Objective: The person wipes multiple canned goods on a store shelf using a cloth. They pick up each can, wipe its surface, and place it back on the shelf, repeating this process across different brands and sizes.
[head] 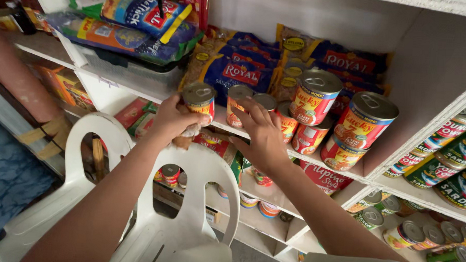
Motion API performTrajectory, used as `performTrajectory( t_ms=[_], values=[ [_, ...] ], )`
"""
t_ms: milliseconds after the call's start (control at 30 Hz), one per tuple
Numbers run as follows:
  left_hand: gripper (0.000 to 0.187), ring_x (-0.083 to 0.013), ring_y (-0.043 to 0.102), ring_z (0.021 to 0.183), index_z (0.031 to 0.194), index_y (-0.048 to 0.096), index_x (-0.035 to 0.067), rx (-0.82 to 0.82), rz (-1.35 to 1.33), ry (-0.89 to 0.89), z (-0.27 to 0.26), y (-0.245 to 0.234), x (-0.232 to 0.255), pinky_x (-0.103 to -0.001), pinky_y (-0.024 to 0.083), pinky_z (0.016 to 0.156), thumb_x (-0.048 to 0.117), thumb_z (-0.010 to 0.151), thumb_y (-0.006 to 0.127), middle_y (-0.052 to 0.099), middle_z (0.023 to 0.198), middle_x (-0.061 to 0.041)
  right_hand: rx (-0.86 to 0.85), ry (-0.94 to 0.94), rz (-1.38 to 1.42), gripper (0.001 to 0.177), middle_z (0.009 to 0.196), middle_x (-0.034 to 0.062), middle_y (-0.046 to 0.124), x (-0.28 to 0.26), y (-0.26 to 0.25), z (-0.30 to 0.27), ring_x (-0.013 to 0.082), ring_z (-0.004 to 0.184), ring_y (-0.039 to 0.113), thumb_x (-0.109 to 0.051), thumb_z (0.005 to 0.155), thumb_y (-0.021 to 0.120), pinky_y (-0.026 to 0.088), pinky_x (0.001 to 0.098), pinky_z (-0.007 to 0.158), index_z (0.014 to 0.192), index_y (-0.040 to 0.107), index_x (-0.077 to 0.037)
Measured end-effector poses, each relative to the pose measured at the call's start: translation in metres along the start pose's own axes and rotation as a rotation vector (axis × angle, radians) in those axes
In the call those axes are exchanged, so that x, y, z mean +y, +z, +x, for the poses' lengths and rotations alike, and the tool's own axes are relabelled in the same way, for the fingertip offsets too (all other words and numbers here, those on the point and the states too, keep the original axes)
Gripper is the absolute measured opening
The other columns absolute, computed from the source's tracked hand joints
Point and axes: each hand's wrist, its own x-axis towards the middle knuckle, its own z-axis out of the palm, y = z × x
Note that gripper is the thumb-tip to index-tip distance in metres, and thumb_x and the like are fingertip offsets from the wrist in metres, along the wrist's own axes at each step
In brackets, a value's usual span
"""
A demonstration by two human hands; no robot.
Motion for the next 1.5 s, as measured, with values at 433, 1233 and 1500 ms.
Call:
performTrajectory(
  t_ms=[433,1233,1500],
  values=[
    [0.091,-0.0178,0.069,0.113,0.145,0.044,0.002,-0.119,-0.005,0.344,0.033,0.007,-0.028,-0.033,0.058,0.095,0.018,0.069,0.092,0.07,0.125,-0.011,-0.116,-0.015,-0.035,0.075,0.162,0.0083,0.035,0.016,-0.003,-0.016,0.0282,0.154,0.024,-0.022,0.075,0.084,0.03,0.0563,0.115,0.144,0.055,-0.014],
    [0.049,-0.0298,0.069,0.105,0.122,0.067,0.019,-0.622,-1.378,-0.579,-0.155,0.16,0.052,-0.054,0.058,0.086,0.059,0.097,0.055,0.073,0.113,-0.007,0.217,0.217,0.187,0.047,0.144,0.0201,0.059,0.02,-0.12,-0.138,0.0364,0.134,0.058,-0.015,0.094,0.072,0.046,0.0432,0.112,0.138,0.062,-0.002],
    [0.058,-0.0287,0.067,0.109,0.139,0.056,0.008,-1.009,-0.923,-0.387,-0.183,0.276,0.105,-0.048,0.057,0.09,0.034,0.091,0.075,0.067,0.125,-0.016,0.41,0.438,-0.027,0.034,0.139,0.0189,0.064,0.047,-0.216,-0.228,0.0345,0.131,0.062,-0.017,0.101,0.066,0.046,0.041,0.112,0.132,0.065,-0.002]
  ],
)
